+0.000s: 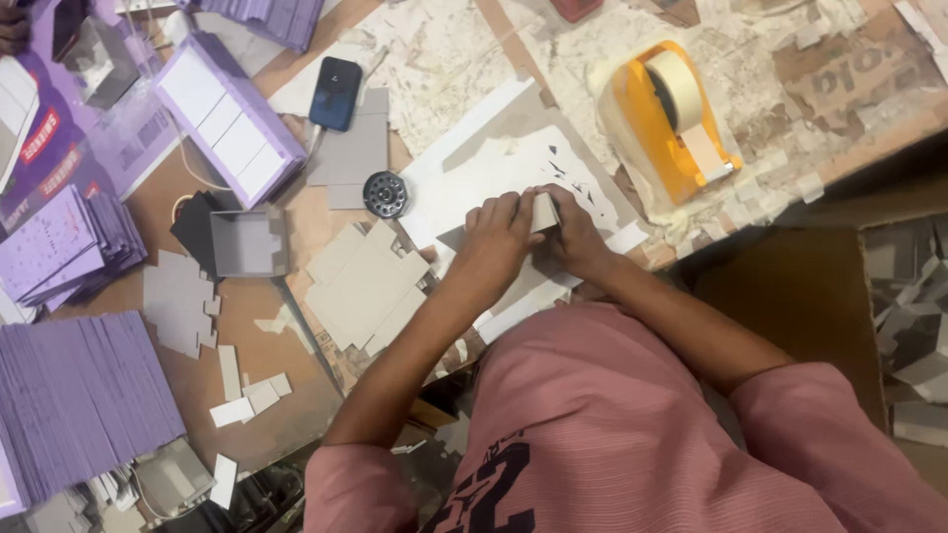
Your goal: The person assembles small white cardboard boxes by folding flaps and securing them with adhesive tape. They repeatedly pick up flat pieces, fold them into box shapes, and use a tape dispenser to seal the edges.
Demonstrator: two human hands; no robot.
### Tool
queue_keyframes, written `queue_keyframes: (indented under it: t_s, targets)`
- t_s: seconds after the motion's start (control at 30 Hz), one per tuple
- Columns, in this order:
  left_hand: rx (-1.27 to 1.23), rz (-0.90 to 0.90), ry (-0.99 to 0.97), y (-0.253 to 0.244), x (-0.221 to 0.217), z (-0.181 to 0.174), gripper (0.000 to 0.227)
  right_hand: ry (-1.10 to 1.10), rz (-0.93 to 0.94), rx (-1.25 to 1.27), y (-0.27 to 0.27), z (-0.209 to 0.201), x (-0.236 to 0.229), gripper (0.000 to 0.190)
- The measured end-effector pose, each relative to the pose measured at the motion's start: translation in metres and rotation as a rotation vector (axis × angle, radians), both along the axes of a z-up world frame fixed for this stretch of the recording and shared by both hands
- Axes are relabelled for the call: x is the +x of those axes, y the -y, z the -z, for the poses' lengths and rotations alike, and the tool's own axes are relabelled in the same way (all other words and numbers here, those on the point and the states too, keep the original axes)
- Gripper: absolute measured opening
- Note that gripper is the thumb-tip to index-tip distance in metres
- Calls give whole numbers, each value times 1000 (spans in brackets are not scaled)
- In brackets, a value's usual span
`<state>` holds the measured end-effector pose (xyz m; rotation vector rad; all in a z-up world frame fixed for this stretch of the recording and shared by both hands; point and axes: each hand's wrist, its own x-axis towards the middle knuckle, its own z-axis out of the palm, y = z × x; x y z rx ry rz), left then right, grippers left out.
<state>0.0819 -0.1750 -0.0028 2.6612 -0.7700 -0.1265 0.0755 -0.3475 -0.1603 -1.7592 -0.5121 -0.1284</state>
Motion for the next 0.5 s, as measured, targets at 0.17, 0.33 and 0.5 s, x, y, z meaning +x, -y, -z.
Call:
queue_keyframes:
  t_s: [0.17, 0.33, 0.5]
  targets:
    - [1, 42, -96, -4, 0, -16, 56, -51, -68, 9, 3, -6, -2, 78]
    - [-33, 53, -75, -2, -5, -19, 57, 1, -112, 28, 6, -13, -5, 85]
    - [-48, 36, -57, 1, -12, -18, 57, -68, -152, 40, 8, -23, -7, 83]
